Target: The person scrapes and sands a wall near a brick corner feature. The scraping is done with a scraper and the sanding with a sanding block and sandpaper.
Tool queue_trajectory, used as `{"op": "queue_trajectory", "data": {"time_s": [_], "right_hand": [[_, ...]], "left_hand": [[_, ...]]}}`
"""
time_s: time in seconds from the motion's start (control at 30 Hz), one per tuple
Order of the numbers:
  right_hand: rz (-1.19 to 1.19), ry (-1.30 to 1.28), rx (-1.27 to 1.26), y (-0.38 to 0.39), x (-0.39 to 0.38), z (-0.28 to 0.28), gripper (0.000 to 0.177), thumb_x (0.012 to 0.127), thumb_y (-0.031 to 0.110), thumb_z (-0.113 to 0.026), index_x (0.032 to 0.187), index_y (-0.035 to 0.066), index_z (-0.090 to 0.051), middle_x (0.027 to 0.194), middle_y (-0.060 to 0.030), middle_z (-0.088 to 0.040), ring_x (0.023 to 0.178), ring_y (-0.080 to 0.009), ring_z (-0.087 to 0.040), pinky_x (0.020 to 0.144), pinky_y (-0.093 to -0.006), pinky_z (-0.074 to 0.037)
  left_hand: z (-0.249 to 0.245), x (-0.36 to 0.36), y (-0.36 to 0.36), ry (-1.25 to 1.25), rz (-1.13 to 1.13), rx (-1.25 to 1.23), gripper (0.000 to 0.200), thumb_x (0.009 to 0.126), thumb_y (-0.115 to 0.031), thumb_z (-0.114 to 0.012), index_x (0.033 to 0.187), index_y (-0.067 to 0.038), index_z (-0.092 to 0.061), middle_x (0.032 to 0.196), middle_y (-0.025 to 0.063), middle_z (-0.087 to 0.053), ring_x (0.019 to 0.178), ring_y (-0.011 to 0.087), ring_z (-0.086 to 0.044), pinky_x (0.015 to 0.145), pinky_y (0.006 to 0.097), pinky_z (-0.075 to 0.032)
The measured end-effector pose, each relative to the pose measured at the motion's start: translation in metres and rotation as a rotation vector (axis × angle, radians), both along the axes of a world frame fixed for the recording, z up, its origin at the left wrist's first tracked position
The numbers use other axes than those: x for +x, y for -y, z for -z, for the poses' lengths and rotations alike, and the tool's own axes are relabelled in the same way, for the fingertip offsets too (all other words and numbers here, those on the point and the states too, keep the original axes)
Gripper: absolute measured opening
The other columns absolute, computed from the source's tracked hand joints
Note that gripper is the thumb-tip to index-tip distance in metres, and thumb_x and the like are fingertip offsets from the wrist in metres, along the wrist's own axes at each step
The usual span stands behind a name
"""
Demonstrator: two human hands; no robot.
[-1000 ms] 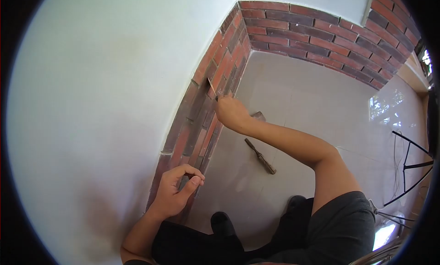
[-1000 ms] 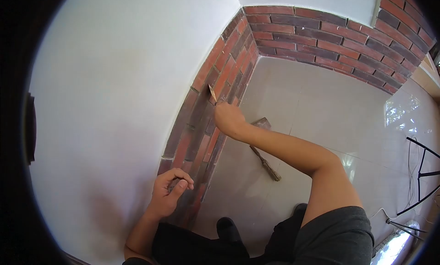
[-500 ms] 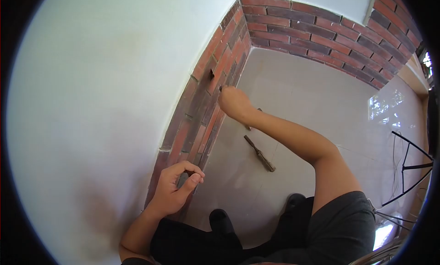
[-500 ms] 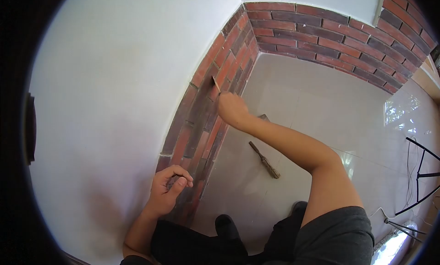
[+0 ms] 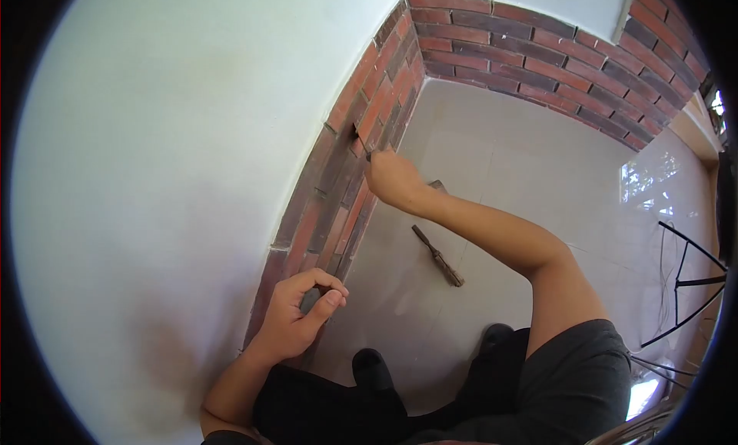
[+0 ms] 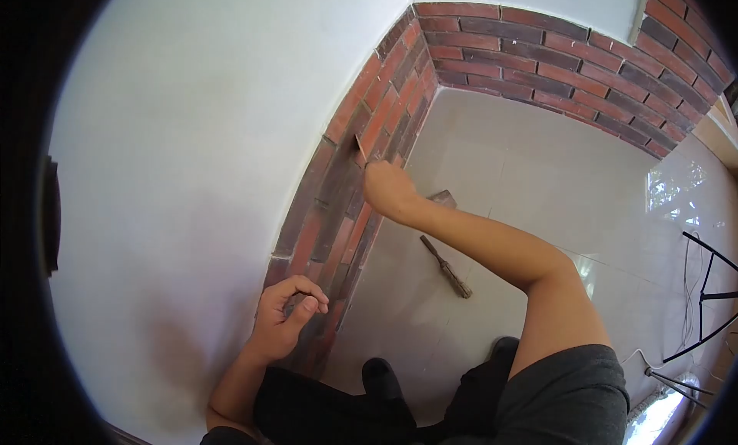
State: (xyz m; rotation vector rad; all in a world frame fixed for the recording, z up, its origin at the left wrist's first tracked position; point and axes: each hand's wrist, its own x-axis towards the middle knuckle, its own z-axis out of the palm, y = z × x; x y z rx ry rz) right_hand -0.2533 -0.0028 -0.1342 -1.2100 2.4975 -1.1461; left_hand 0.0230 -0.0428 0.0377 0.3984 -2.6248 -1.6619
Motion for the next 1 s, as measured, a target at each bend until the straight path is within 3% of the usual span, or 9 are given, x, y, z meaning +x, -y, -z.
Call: {"op": "queue_trajectory", "data": {"time_s": [0.13,0.2,0.4,0.5,0.53,0.73,0.87,1.0], "right_hand": [[0.010,-0.005,0.028,0.000,-0.004,-0.003,0.024,0.090,0.011,-0.056,0.082,-0.010,-0.065,0.085,-0.0343,-0.067,0.080,-0.0503,-0.068,0.074,-0.0557,-0.055],[0.022,0.116,0.058,-0.001,-0.020,-0.006,0.026,0.091,0.012,-0.056,0.082,-0.011,-0.065,0.085,-0.0345,-0.067,0.081,-0.0505,-0.068,0.074,-0.0564,-0.054],[0.048,0.053,0.054,0.001,0.002,-0.014,0.020,0.086,0.008,-0.059,0.085,-0.008,-0.070,0.088,-0.0315,-0.070,0.086,-0.0474,-0.072,0.076,-0.0526,-0.058],[0.043,0.041,0.021,0.004,-0.016,0.001,0.029,0.093,0.014,-0.054,0.083,-0.011,-0.066,0.083,-0.0351,-0.067,0.081,-0.0516,-0.067,0.075,-0.0570,-0.054],[0.063,0.124,0.043,0.004,-0.024,0.001,0.030,0.093,0.014,-0.054,0.082,-0.011,-0.066,0.082,-0.0348,-0.067,0.080,-0.0515,-0.067,0.074,-0.0568,-0.054],[0.048,0.059,-0.021,0.001,-0.015,-0.032,0.029,0.092,0.014,-0.054,0.083,-0.011,-0.066,0.086,-0.0351,-0.067,0.081,-0.0518,-0.067,0.074,-0.0567,-0.054],[0.084,-0.011,0.034,0.003,-0.039,-0.029,0.020,0.087,0.010,-0.061,0.087,-0.006,-0.071,0.093,-0.0282,-0.072,0.089,-0.0461,-0.072,0.077,-0.0520,-0.058],[0.084,-0.013,0.069,0.008,-0.026,-0.034,0.019,0.087,0.009,-0.061,0.088,-0.007,-0.072,0.092,-0.0291,-0.072,0.087,-0.0453,-0.073,0.075,-0.0506,-0.059]], "left_hand": [[-0.003,0.002,0.003,0.032,-0.002,-0.012,0.022,0.103,-0.021,-0.059,0.099,-0.001,-0.067,0.091,0.0061,-0.067,0.087,0.0125,-0.064,0.082,0.0284,-0.051],[-0.002,0.002,0.001,0.027,-0.001,0.009,0.022,0.103,-0.021,-0.059,0.099,-0.001,-0.067,0.090,0.0062,-0.067,0.087,0.0125,-0.064,0.082,0.0285,-0.051],[0.000,0.002,0.003,0.012,0.002,-0.003,0.020,0.102,-0.019,-0.060,0.099,0.000,-0.067,0.090,0.0067,-0.068,0.086,0.0128,-0.065,0.081,0.0289,-0.051],[0.000,0.002,0.003,0.008,-0.009,0.016,0.017,0.100,-0.015,-0.062,0.100,0.001,-0.068,0.089,0.0073,-0.070,0.085,0.0129,-0.066,0.079,0.0286,-0.052],[0.000,0.002,0.003,0.010,-0.005,0.017,0.017,0.100,-0.015,-0.062,0.100,0.001,-0.068,0.089,0.0074,-0.070,0.085,0.0130,-0.066,0.079,0.0285,-0.052],[0.002,0.003,0.005,-0.016,0.003,0.007,0.018,0.101,-0.015,-0.061,0.100,0.001,-0.068,0.089,0.0077,-0.070,0.084,0.0129,-0.066,0.077,0.0288,-0.052],[-0.001,0.002,0.005,0.003,-0.001,0.007,0.019,0.101,-0.016,-0.062,0.100,0.001,-0.068,0.088,0.0076,-0.070,0.084,0.0130,-0.066,0.077,0.0290,-0.052],[0.003,0.003,0.008,-0.013,0.011,-0.013,0.018,0.100,-0.016,-0.062,0.100,0.001,-0.068,0.088,0.0079,-0.070,0.084,0.0136,-0.067,0.078,0.0289,-0.052]]}}
